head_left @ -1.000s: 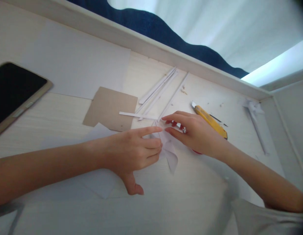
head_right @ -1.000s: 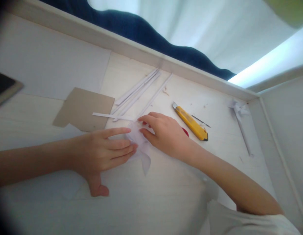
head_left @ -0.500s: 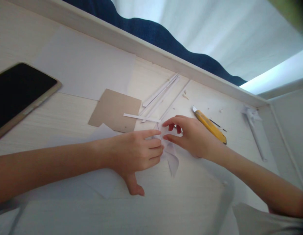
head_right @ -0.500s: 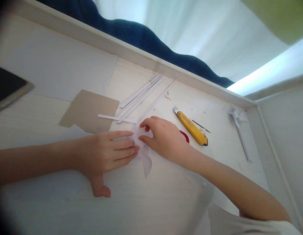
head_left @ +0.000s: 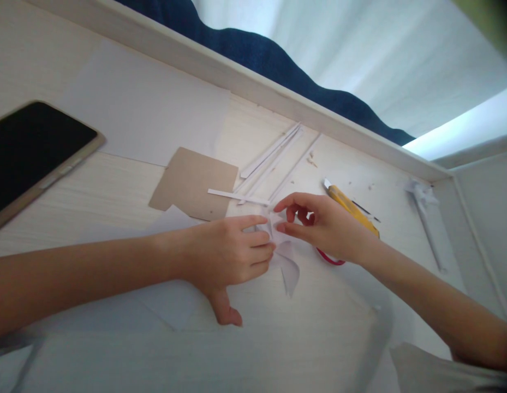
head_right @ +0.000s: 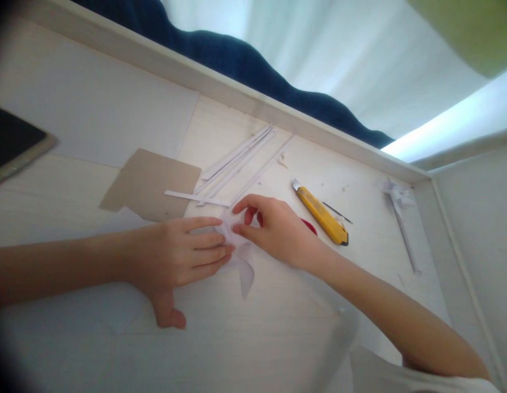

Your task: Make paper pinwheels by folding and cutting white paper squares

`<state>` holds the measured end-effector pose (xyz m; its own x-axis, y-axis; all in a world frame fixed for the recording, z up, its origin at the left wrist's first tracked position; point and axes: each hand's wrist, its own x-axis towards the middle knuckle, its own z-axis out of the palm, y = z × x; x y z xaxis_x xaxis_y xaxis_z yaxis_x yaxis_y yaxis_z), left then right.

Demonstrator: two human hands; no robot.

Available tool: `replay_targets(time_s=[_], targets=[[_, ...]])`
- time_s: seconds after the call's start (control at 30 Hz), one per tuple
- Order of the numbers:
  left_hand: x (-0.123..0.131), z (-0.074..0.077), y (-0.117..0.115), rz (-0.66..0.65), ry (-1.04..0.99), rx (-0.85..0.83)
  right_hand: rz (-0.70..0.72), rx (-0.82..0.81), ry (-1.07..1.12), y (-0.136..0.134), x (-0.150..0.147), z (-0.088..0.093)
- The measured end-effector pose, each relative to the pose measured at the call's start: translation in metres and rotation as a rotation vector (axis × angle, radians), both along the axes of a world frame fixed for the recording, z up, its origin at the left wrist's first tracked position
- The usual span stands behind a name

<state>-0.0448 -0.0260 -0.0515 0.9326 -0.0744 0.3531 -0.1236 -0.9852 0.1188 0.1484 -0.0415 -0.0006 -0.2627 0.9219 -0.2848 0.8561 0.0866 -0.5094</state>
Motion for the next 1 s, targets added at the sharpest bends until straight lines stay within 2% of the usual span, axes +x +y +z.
replay_targets(time_s=[0.17,0.3,0.5,0.8,1.0], targets=[[0.0,0.001,0.001,-0.003,0.004,-0.004,0.238,0.234,-0.074,-0.009,0.001,0.002],[0.0,0.002,0.001,-0.004,0.027,-0.013,0.453,0.493,-0.163,-0.023,0.01,-0.003],[0.0,0.001,0.001,0.001,0.032,-0.019,0.506,0.653,-0.244,-0.044,0.019,-0.013],[0.0,0.0,0.001,0.008,0.022,-0.008,0.528,0.628,-0.348,-0.052,0.015,-0.013],[0.0,0.0,0.001,0.007,0.026,-0.018,0.55,0.576,-0.319,-0.054,0.017,-0.012]])
